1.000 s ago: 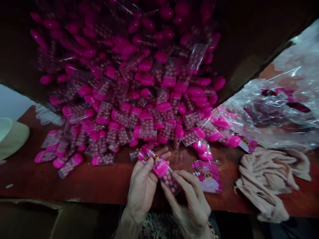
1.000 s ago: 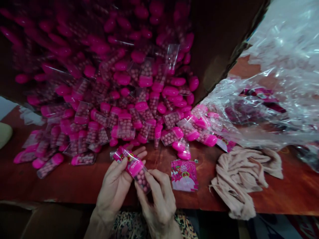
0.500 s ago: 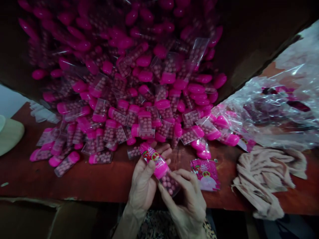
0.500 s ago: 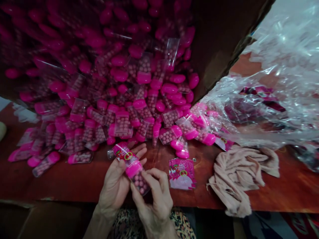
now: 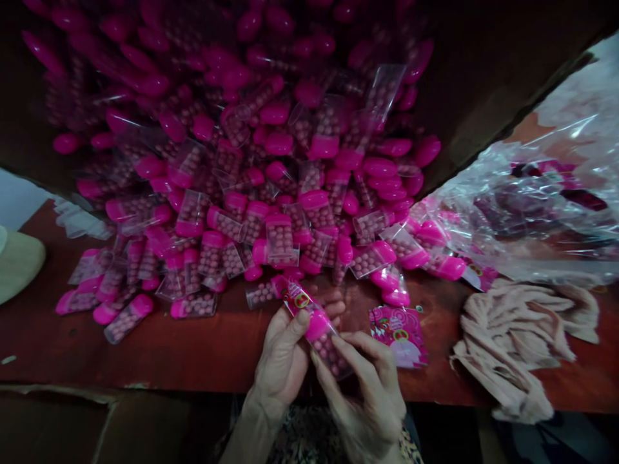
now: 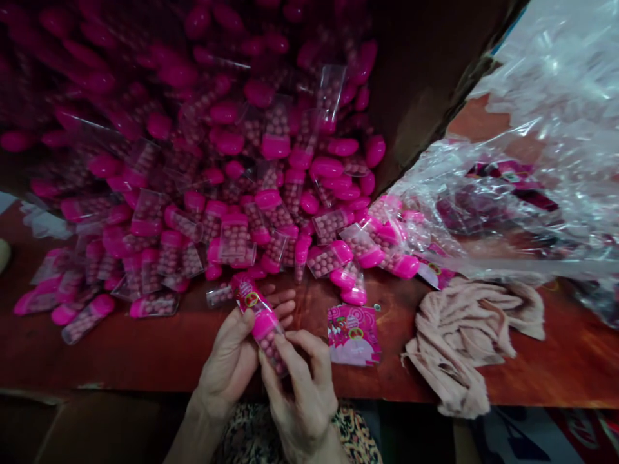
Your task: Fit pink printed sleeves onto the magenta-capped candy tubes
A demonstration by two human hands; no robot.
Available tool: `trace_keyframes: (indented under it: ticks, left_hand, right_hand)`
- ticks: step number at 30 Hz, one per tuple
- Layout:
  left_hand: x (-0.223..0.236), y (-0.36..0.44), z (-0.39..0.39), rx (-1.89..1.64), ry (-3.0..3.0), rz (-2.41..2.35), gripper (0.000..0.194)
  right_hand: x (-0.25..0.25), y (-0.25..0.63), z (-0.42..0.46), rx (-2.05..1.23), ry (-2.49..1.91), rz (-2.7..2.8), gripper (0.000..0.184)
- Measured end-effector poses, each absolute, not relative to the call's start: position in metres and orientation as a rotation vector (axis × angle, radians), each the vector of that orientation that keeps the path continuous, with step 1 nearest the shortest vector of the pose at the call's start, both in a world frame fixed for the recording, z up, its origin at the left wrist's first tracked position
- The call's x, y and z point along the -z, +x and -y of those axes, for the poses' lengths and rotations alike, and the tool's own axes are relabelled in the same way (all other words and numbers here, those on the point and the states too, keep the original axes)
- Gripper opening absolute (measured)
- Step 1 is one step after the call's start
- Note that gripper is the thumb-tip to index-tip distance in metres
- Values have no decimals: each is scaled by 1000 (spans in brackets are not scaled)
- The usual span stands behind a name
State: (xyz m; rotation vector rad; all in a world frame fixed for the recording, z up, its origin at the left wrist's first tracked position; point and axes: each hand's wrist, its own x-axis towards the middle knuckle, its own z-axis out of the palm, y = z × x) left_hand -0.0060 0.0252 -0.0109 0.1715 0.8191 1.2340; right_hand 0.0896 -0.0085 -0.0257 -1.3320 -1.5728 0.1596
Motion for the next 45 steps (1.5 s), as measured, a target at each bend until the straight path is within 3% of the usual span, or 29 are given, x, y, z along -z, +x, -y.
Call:
trace_keyframes:
  ticks: [10,21,26,35,45]
  left_hand:
    - [5,-1,-21,-1171,115,-894,18]
    - [8,-6,-19,-1135,77,-841,36]
    - [8,-6,-18,-1216,134,-925,24]
    - [11,-7,-15,-1203,263,-793,27]
    - [11,-10,-18,-1192,85,-836,28]
  right_hand:
    - [35,94,12,-36,-1351,1595,38]
    - [29,92,9,-234,-1298,1491,33]
    - [33,89,11,-174,-1278,1543,33]
    - [31,95,15,-78,-1292,1621,34]
    - [31,94,11,-327,-1258,1547,39]
